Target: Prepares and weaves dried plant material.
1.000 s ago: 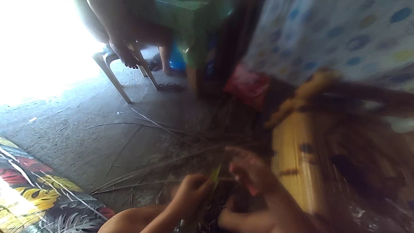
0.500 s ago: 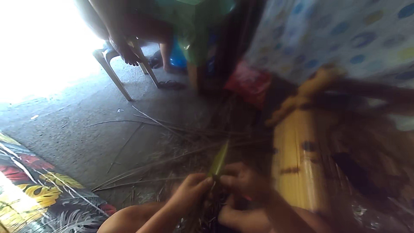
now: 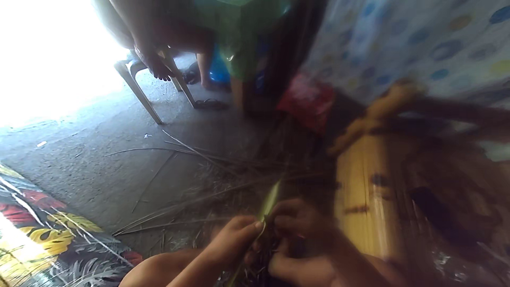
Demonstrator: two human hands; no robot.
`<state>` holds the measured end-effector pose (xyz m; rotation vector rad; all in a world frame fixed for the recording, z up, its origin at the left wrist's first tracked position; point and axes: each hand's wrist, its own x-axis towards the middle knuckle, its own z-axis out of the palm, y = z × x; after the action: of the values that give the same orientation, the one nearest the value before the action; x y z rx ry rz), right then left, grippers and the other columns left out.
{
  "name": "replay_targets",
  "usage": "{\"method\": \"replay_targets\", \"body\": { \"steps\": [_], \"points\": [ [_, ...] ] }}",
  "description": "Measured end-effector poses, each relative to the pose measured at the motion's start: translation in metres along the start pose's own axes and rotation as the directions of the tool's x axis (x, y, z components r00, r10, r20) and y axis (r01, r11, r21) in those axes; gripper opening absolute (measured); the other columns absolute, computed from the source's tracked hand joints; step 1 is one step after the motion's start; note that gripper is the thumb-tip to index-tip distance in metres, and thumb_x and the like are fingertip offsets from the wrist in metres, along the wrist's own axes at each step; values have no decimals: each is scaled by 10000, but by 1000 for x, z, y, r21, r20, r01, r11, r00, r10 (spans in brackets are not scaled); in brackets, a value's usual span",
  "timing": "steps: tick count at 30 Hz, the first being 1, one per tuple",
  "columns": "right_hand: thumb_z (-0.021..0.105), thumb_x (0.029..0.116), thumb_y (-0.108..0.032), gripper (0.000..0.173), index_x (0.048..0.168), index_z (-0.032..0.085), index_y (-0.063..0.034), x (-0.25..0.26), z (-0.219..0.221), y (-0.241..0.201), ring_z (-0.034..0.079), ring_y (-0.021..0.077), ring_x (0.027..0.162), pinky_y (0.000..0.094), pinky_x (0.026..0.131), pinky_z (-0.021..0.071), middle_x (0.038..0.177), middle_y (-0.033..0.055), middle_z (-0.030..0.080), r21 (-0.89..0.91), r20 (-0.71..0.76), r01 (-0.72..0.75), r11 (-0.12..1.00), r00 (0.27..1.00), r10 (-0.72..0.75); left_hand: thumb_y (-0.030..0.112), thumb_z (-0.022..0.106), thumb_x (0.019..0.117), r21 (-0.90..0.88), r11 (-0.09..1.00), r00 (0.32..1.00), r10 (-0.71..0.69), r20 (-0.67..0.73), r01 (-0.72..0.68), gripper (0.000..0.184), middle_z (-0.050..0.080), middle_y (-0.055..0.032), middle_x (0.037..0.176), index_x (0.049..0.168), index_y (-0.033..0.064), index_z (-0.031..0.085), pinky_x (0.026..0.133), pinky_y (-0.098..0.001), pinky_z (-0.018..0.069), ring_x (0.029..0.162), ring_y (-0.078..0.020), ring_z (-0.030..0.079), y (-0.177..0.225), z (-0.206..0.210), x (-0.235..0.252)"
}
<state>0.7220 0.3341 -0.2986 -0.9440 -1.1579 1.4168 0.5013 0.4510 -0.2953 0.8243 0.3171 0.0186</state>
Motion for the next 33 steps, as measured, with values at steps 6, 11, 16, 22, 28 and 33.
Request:
{"method": "replay_targets", "body": {
  "steps": [6,11,16,22,28,33],
  "points": [
    [575,1054,-189,198,1109,704,-50,0,-16,-8,616,75,588,230,534,535,785,30,701,-45,-212,106,993,971,-113,276,578,1049,52,999,1000,-8,9,8,253,632,-15,707,947,74,690,459,-211,500,507,-63,569,-2,0,1],
    [511,1066,-133,209,1121,668,-5,-4,-28,-13,620,107,567,255,514,550,779,54,685,-26,-480,78,997,874,-81,232,567,1056,182,983,998,44,-51,-34,251,674,-64,757,953,41,694,501,-266,563,549,-117,629,0,3,2],
    [526,1059,-136,204,1102,671,0,-9,-19,-21,629,114,569,251,504,550,777,63,693,-44,-496,-18,999,868,-7,201,567,1050,714,694,943,291,-161,-93,251,644,-6,673,897,56,703,516,-257,532,546,-80,600,-8,1,6],
    [564,1045,-228,218,1049,686,-47,-7,20,-11,610,111,563,278,515,543,769,35,673,-73,-189,-369,926,917,351,229,553,1014,984,175,839,532,-110,17,223,677,-8,741,917,113,717,636,-331,568,665,-113,652,-28,-1,7],
    [573,1043,-208,210,1071,685,-32,0,20,-6,637,145,543,284,489,559,781,68,704,-22,-440,-380,925,834,333,250,556,1017,997,-22,784,619,-46,76,231,688,-14,720,917,127,724,569,-348,575,627,-142,675,-37,-3,9],
    [559,1051,-184,194,1056,675,-28,0,5,-12,642,150,545,285,498,569,786,64,703,-68,-562,-371,926,781,272,248,554,1013,992,-72,783,621,-33,99,232,703,-16,734,943,128,740,560,-355,581,629,-149,689,-36,-2,10]
  ]
}}
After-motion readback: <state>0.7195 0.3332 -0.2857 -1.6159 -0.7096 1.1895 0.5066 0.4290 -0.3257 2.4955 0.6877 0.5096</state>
